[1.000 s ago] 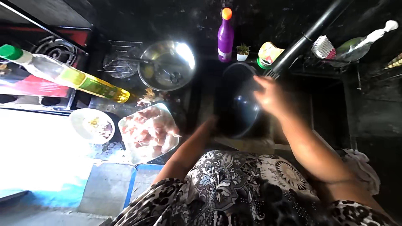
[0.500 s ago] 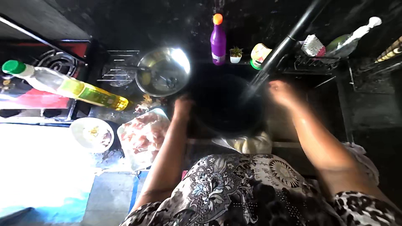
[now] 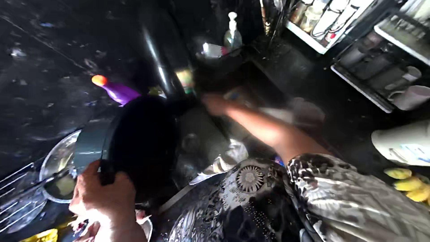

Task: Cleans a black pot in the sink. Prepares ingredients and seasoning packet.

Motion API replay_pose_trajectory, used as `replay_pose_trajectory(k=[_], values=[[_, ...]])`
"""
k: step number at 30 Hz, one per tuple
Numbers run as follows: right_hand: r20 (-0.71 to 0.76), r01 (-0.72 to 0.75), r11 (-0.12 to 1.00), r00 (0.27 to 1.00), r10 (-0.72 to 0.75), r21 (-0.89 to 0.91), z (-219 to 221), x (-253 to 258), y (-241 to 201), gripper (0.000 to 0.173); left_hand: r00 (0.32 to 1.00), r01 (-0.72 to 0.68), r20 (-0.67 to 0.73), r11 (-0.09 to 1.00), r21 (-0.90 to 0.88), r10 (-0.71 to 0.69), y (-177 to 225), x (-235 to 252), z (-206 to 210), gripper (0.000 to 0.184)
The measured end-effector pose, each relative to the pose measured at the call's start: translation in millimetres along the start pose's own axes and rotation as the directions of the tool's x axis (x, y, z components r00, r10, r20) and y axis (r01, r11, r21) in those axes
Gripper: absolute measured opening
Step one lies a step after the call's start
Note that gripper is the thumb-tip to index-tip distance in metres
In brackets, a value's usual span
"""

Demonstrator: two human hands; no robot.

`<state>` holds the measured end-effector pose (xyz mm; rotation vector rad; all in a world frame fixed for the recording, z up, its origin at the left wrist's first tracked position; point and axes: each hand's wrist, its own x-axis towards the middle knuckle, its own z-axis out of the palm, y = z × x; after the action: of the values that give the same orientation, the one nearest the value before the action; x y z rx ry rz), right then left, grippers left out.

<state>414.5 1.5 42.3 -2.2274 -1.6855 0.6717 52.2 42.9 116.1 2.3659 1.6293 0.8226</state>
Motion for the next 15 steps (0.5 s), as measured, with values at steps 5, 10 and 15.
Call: replay_pose_trajectory(k=[5, 10, 15], values=[[-0.235, -0.177, 0.984, 0.957, 0.171, -0.006, 7, -113, 71, 0.038, 0.988, -0.135, -0.074, 0.991, -0.013, 0.134, -14, -11, -13, 0.039], [-0.339, -0.573, 0.805, 0.735, 0.587, 0.152, -21, -249, 137, 0.039, 0.959, -0.250, -0.144, 0.968, -0.019, 0.244, -28, -16, -23, 0.035], [-0.400, -0.647, 0.759, 0.679, 0.616, 0.070, 9, -315, 231, 0.036, 0.922, -0.350, -0.170, 0.937, 0.027, 0.349, -34, -22, -35, 0.030]])
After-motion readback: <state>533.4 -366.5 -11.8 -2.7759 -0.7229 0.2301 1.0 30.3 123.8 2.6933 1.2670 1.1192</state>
